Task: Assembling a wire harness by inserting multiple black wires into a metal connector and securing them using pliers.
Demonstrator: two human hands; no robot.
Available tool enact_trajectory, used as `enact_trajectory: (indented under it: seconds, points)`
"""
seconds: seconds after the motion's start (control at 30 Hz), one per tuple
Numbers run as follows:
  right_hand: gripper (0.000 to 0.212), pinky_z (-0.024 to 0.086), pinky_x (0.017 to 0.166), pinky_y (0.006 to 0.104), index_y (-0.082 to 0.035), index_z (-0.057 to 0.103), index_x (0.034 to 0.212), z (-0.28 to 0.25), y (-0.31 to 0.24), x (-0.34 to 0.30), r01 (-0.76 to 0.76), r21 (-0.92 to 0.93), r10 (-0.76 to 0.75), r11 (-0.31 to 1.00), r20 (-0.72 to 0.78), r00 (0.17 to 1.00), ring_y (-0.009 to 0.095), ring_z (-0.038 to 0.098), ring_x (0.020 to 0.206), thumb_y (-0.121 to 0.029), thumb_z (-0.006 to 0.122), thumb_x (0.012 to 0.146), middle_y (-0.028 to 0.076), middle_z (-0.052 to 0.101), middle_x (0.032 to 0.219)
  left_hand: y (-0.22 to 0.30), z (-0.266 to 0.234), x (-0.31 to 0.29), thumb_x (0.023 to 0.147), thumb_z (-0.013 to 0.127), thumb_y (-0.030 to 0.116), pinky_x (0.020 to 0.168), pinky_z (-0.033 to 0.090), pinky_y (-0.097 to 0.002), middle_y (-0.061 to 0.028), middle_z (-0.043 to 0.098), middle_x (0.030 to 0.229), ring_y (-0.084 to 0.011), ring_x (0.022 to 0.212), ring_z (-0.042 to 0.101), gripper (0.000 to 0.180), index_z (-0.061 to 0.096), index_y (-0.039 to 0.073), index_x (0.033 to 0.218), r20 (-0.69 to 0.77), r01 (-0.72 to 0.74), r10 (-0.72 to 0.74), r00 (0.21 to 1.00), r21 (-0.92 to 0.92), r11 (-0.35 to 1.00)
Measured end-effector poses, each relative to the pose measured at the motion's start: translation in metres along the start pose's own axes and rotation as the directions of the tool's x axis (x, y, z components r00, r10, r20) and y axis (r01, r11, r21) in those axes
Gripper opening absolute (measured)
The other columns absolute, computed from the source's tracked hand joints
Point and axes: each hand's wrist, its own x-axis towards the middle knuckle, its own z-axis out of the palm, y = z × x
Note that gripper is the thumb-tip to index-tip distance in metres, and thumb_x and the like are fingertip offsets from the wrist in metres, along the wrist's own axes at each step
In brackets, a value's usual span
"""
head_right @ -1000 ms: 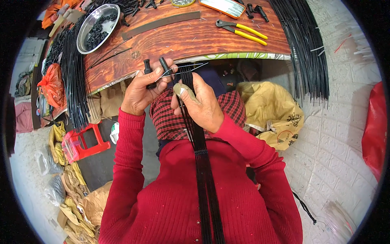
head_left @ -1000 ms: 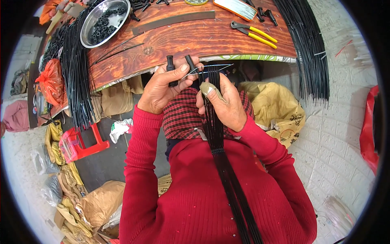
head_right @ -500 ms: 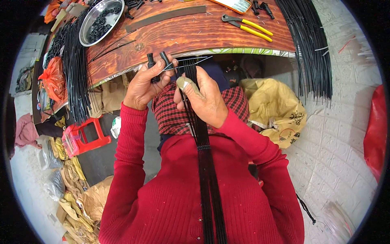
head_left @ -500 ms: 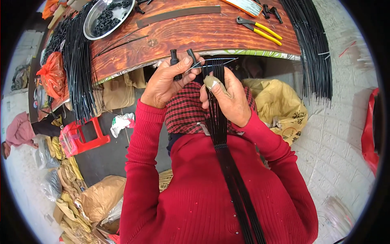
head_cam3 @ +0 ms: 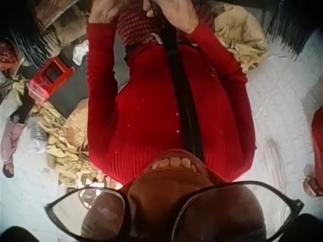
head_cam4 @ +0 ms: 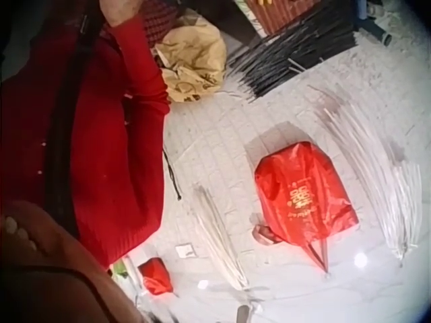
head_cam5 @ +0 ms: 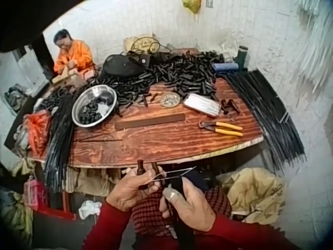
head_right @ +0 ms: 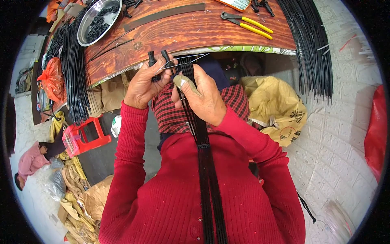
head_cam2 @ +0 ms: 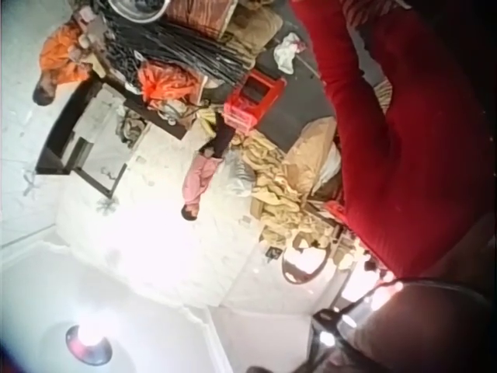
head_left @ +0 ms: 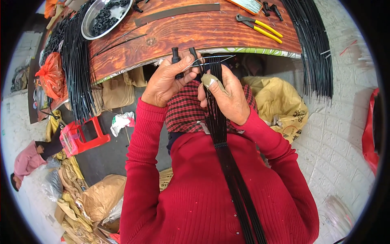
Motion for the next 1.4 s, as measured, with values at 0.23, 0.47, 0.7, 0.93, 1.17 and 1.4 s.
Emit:
enact_trajectory:
  seconds: [0.23, 0.47, 0.7, 0.93, 1.17, 1.4]
  points:
    - [0.029, 0.050, 0.060, 0.0243, -0.001, 0.045, 0.113, -0.003, 0.000, 0.003, 0.007, 0.047, -0.009, 0.999, 0.039, 0.999, 0.013, 0.059, 0.066, -0.027, 0.050, 0.100, 0.008, 0.059, 0.079, 0.001, 0.000, 0.001, 0.093, 0.063, 0.019, 0.064, 0.058, -0.0180, -0.0104, 0.064, 0.103, -0.0074, 0.075, 0.063, 0.031, 0.057, -0.002, 0.115, -0.003, 0.013, -0.013, 1.000, -0.017, 1.000]
    - [0.031, 0.051, 0.059, 0.0241, 0.000, 0.045, 0.121, 0.002, -0.004, 0.005, -0.045, 0.091, 0.041, 0.995, 0.050, 0.998, 0.013, 0.059, 0.066, -0.023, 0.050, 0.100, 0.008, 0.059, 0.079, -0.011, 0.008, -0.010, 0.089, 0.069, 0.022, 0.061, 0.052, -0.0170, -0.0010, 0.062, 0.081, -0.0068, 0.067, 0.059, 0.030, 0.063, 0.002, 0.111, -0.080, -0.067, 0.061, 0.995, -0.068, 0.995]
    - [0.027, 0.051, 0.058, 0.0238, 0.001, 0.046, 0.120, 0.009, -0.004, 0.004, -0.010, -0.052, 0.009, 0.999, -0.019, 1.000, 0.011, 0.060, 0.066, -0.016, 0.050, 0.100, 0.007, 0.060, 0.080, -0.015, 0.011, -0.028, 0.091, 0.063, 0.013, 0.063, 0.047, -0.0191, -0.0037, 0.064, 0.087, -0.0057, 0.069, 0.053, 0.035, 0.060, 0.001, 0.124, -0.104, -0.172, 0.167, 0.980, -0.036, 0.984]
    - [0.019, 0.051, 0.058, 0.0249, 0.002, 0.048, 0.113, 0.011, -0.010, -0.001, -0.023, -0.075, 0.017, 0.997, -0.079, 0.997, 0.011, 0.060, 0.064, -0.011, 0.048, 0.098, 0.007, 0.061, 0.078, -0.009, 0.028, -0.038, 0.086, 0.068, 0.008, 0.050, 0.037, -0.0187, -0.0038, 0.063, 0.081, -0.0036, 0.053, 0.040, 0.040, 0.059, -0.004, 0.123, -0.105, -0.210, 0.225, 0.969, 0.138, 0.968]
    - [0.017, 0.050, 0.057, 0.0264, 0.002, 0.049, 0.108, 0.010, -0.013, -0.002, 0.006, -0.117, -0.017, 0.993, -0.091, 0.996, 0.013, 0.061, 0.061, -0.012, 0.048, 0.098, 0.008, 0.062, 0.073, -0.008, 0.035, -0.029, 0.086, 0.070, 0.008, 0.047, 0.033, -0.0183, -0.0044, 0.065, 0.080, -0.0025, 0.051, 0.039, 0.037, 0.060, -0.005, 0.119, -0.175, -0.211, 0.234, 0.956, 0.137, 0.968]
    - [0.024, 0.050, 0.055, 0.0278, 0.003, 0.048, 0.111, 0.009, -0.012, 0.001, 0.055, -0.197, -0.063, 0.979, -0.031, 0.998, 0.016, 0.062, 0.058, -0.017, 0.047, 0.099, 0.010, 0.062, 0.068, -0.015, 0.028, -0.028, 0.085, 0.070, 0.009, 0.049, 0.032, -0.0166, -0.0043, 0.064, 0.084, -0.0029, 0.055, 0.042, 0.035, 0.061, -0.004, 0.117, -0.192, -0.270, 0.283, 0.940, 0.094, 0.958]
